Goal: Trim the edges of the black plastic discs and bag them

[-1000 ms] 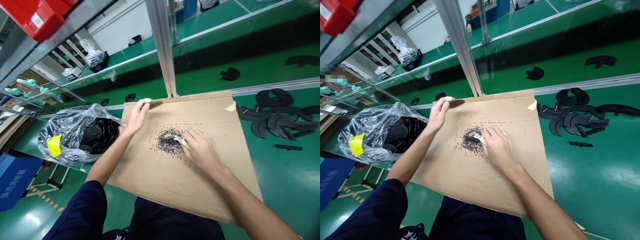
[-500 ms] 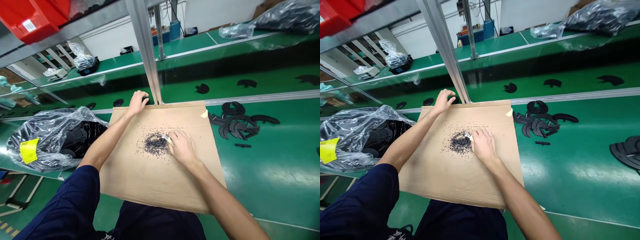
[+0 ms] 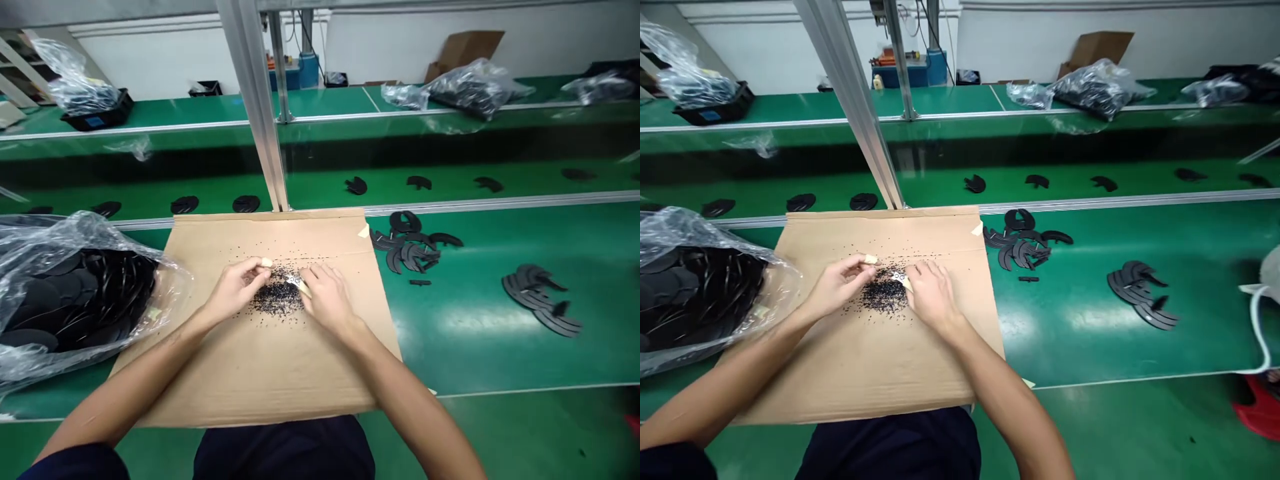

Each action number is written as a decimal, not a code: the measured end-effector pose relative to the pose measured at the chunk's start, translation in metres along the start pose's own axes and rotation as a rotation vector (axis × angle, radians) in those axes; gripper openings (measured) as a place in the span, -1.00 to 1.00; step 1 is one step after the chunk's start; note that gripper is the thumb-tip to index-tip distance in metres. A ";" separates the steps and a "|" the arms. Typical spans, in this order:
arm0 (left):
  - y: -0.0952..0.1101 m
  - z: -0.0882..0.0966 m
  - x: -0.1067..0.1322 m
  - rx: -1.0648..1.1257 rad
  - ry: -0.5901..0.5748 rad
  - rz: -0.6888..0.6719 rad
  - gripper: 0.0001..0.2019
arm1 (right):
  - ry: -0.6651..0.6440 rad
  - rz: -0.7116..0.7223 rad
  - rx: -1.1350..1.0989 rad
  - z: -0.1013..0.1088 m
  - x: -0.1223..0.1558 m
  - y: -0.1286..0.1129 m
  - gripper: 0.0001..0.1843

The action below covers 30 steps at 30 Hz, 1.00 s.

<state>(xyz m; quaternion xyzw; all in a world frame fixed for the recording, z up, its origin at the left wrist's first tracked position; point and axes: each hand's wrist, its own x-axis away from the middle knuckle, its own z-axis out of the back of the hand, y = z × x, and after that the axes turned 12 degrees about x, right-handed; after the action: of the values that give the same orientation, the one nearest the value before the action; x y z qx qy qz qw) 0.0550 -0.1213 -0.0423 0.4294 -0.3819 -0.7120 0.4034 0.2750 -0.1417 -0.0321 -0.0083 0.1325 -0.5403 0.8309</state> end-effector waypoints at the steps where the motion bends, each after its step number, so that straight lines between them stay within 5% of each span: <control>1: -0.002 0.001 0.003 -0.076 0.001 -0.033 -0.83 | 0.002 -0.014 -0.024 0.000 -0.001 0.001 -0.79; 7: -0.006 -0.005 0.020 -0.380 -0.114 -0.265 -0.83 | -0.011 -0.061 -0.100 0.001 -0.003 0.006 -0.84; 14: -0.001 0.010 0.036 -0.391 -0.028 -0.478 -0.93 | -0.004 -0.199 -0.177 0.018 -0.014 0.049 -0.87; 23: 0.000 0.007 0.034 -0.445 0.079 -0.580 -0.95 | -0.022 -0.685 -0.095 0.025 -0.155 0.162 -0.72; 30: -0.006 0.016 0.028 -0.506 0.078 -0.558 -0.86 | -0.082 -0.893 -0.017 -0.004 -0.233 0.179 -0.60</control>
<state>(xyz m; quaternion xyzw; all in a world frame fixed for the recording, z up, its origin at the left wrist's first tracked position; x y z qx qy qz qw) 0.0302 -0.1408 -0.0508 0.4306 -0.0466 -0.8495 0.3014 0.3453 0.1426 -0.0145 -0.0930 0.0875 -0.8443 0.5205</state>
